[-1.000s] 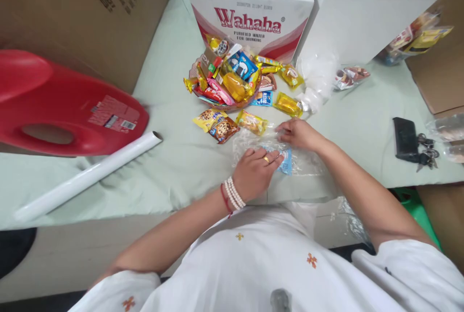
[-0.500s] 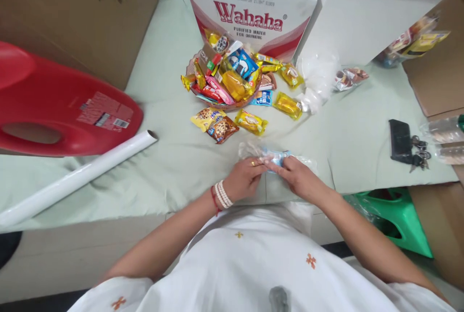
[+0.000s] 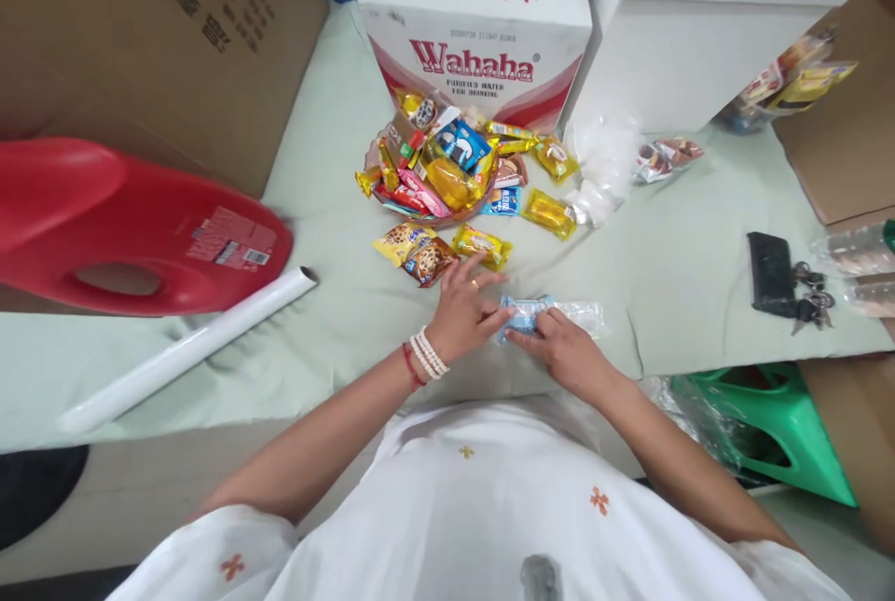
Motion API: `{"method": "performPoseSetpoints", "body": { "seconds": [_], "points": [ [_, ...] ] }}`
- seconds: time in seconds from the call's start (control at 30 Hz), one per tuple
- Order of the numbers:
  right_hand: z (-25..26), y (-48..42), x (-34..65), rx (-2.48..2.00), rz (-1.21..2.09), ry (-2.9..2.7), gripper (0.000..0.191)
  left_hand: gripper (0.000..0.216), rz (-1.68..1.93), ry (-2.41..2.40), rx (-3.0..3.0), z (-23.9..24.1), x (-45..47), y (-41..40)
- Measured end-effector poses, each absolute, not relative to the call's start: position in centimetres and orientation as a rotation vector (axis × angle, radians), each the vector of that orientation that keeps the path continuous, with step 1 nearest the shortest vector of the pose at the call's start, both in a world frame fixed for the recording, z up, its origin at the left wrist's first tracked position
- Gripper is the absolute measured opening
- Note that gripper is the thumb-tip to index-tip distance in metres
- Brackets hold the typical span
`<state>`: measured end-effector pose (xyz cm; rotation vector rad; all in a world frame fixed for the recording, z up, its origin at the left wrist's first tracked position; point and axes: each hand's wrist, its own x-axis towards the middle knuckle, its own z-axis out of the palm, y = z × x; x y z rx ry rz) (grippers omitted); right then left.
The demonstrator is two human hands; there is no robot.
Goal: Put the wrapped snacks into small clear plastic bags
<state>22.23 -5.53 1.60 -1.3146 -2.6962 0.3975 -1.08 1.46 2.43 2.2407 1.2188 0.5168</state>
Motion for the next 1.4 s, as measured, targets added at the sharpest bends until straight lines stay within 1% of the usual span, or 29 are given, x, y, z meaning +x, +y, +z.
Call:
{"method": "performPoseSetpoints", "body": {
  "seconds": [0.03, 0.07, 0.1, 0.13, 0.17, 0.2, 0.23, 0.27, 0.37, 0.4, 0.5, 0.57, 0.63, 0.67, 0.73, 0.8, 0.87, 0.9, 0.93, 0.97, 1.0, 1.03, 1.07, 1.13, 1.17, 1.27, 1.33, 1.4],
  "points": [
    [1.5, -5.5, 22.3, -1.317, 0.443, -2.674, 0.050, 0.037, 0.499, 1.188, 2.248, 1.9, -1.5, 0.8],
    [1.5, -5.4, 22.4, -1.316, 0.490, -2.654, 0.051, 0.033, 0.509, 1.195, 2.230, 1.3, -2.0, 0.1],
    [1.6, -5.3, 22.5, -1.308, 0.539, -2.636, 0.052, 0.023, 0.540, 1.239, 2.189, 0.7, -2.5, -0.6],
    [1.7, -5.3, 22.6, -1.292, 0.588, -2.614, 0.053, 0.008, 0.581, 1.329, 2.134, 0.2, -3.0, -1.1],
    [1.8, -5.2, 22.7, -1.271, 0.638, -2.587, 0.052, 0.013, 0.622, 1.435, 2.081, -0.2, -3.4, -1.6],
    [2.0, -5.2, 22.9, -1.243, 0.689, -2.551, 0.050, 0.030, 0.645, 1.537, 2.036, -0.4, -3.7, -2.0],
    [2.2, -5.2, 23.1, -1.206, 0.744, -2.509, 0.047, 0.040, 0.641, 1.618, 2.006, -0.4, -3.8, -2.2],
    [2.4, -5.2, 23.4, -1.159, 0.799, -2.464, 0.045, 0.041, 0.615, 1.661, 1.993, -0.2, -4.0, -2.3],
    [2.7, -5.4, 24.1, -1.049, 0.916, -2.341, 0.040, 0.012, 0.583, 1.603, 1.923, 1.6, -4.1, -2.1],
    [2.6, -5.4, 24.3, -1.039, 0.930, -2.314, 0.039, 0.009, 0.617, 1.541, 1.863, 2.5, -4.0, -1.9],
    [2.3, -5.5, 24.2, -1.068, 0.940, -2.274, 0.035, 0.016, 0.670, 1.250, 1.674, 4.8, -3.0, -1.2],
    [2.1, -5.4, 23.9, -1.087, 0.936, -2.275, 0.034, 0.015, 0.627, 1.053, 1.680, 5.5, -1.4, -0.8],
    [2.1, -5.4, 23.6, -1.100, 0.916, -2.281, 0.030, 0.021, 0.583, 0.932, 1.839, 5.2, 0.9, -0.5],
    [2.1, -5.5, 23.7, -1.100, 0.912, -2.278, 0.028, 0.026, 0.548, 0.915, 1.960, 4.8, 2.0, -0.5],
    [2.1, -5.8, 24.1, -1.110, 0.928, -2.231, 0.024, 0.029, 0.433, 0.963, 2.206, 3.8, 4.1, -0.6],
    [1.9, -6.4, 24.9, -1.216, 0.880, -2.100, 0.025, 0.028, 0.318, 1.037, 2.373, 3.0, 5.3, -0.9],
    [1.5, -6.9, 25.9, -1.471, 0.672, -1.933, 0.027, 0.029, 0.293, 1.123, 2.431, 2.5, 5.8, -1.2],
    [1.2, -7.0, 26.3, -1.620, 0.529, -1.859, 0.031, 0.030, 0.322, 1.203, 2.427, 2.3, 5.8, -1.3],
    [1.0, -7.1, 26.6, -1.754, 0.396, -1.810, 0.039, 0.033, 0.362, 1.312, 2.406, 2.3, 5.7, -1.4],
    [0.8, -7.2, 26.8, -1.854, 0.295, -1.792, 0.047, 0.042, 0.401, 1.436, 2.371, 2.3, 5.5, -1.4],
    [0.6, -7.2, 26.9, -1.912, 0.240, -1.804, 0.051, 0.054, 0.424, 1.551, 2.330, 2.4, 5.3, -1.3],
    [0.6, -7.1, 26.9, -1.931, 0.229, -1.832, 0.047, 0.063, 0.425, 1.634, 2.294, 2.5, 5.1, -1.2],
    [0.7, -7.0, 26.8, -1.925, 0.254, -1.857, 0.038, 0.065, 0.402, 1.676, 2.270, 2.6, 5.0, -1.1],
    [1.3, -6.6, 26.2, -1.873, 0.384, -1.861, 0.019, 0.054, 0.308, 1.689, 2.252, 3.0, 4.9, -0.8],
    [1.8, -6.4, 25.8, -1.833, 0.476, -1.843, 0.017, 0.048, 0.247, 1.676, 2.246, 3.2, 5.1, -0.8],
    [3.3, -5.4, 23.8, -1.666, 0.707, -1.832, 0.016, 0.039, 0.080, 1.633, 2.163, 3.7, 5.7, -0.6],
    [4.1, -4.8, 22.4, -1.563, 0.757, -1.918, 0.018, 0.032, 0.035, 1.612, 2.075, 3.8, 6.1, -0.4],
    [4.5, -4.3, 21.4, -1.478, 0.748, -2.007, 0.023, 0.030, 0.075, 1.607, 1.972, 3.5, 6.2, 0.1]
  ]
}}
